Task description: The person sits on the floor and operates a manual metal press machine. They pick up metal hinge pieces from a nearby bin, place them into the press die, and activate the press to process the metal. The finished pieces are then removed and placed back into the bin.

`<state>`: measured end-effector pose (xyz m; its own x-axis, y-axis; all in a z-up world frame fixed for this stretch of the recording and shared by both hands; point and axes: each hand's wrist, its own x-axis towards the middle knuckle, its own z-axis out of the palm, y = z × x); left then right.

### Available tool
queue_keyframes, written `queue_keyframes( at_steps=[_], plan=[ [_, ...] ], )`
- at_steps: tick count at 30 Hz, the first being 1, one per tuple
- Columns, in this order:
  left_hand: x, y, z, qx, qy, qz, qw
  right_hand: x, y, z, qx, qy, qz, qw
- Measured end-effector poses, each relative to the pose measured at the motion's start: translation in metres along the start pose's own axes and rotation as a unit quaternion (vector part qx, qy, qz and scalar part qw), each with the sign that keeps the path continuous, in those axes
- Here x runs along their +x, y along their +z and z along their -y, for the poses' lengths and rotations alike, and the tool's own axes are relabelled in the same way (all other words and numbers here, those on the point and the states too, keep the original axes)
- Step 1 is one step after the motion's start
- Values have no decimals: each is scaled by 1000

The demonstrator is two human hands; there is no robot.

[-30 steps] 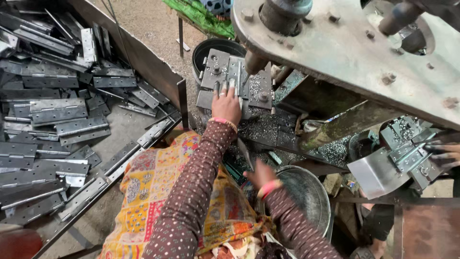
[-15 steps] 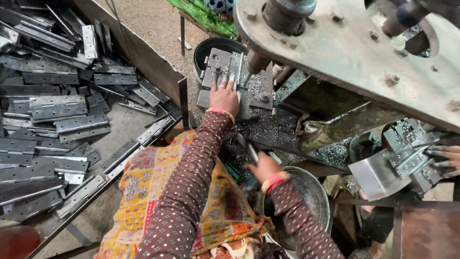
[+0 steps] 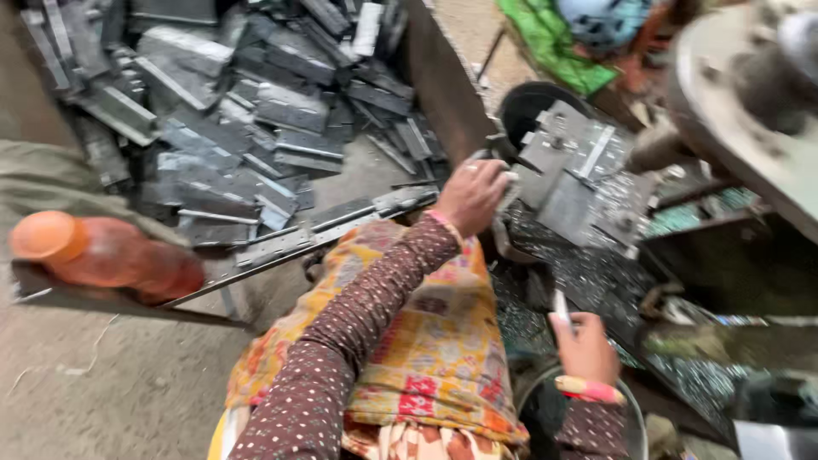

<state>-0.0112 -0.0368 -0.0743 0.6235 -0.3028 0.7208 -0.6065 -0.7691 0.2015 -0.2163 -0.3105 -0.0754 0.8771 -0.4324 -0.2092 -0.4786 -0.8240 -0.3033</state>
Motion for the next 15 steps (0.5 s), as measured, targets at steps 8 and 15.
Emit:
queue_keyframes(
  at_steps=[8, 15],
  plan=[
    [-150, -39, 248, 306, -164, 171, 922, -12, -21, 25, 30, -81, -121, 989],
    [-192, -44, 306, 321, -14, 232, 918, -7, -17, 18, 28, -62, -117, 991]
  ],
)
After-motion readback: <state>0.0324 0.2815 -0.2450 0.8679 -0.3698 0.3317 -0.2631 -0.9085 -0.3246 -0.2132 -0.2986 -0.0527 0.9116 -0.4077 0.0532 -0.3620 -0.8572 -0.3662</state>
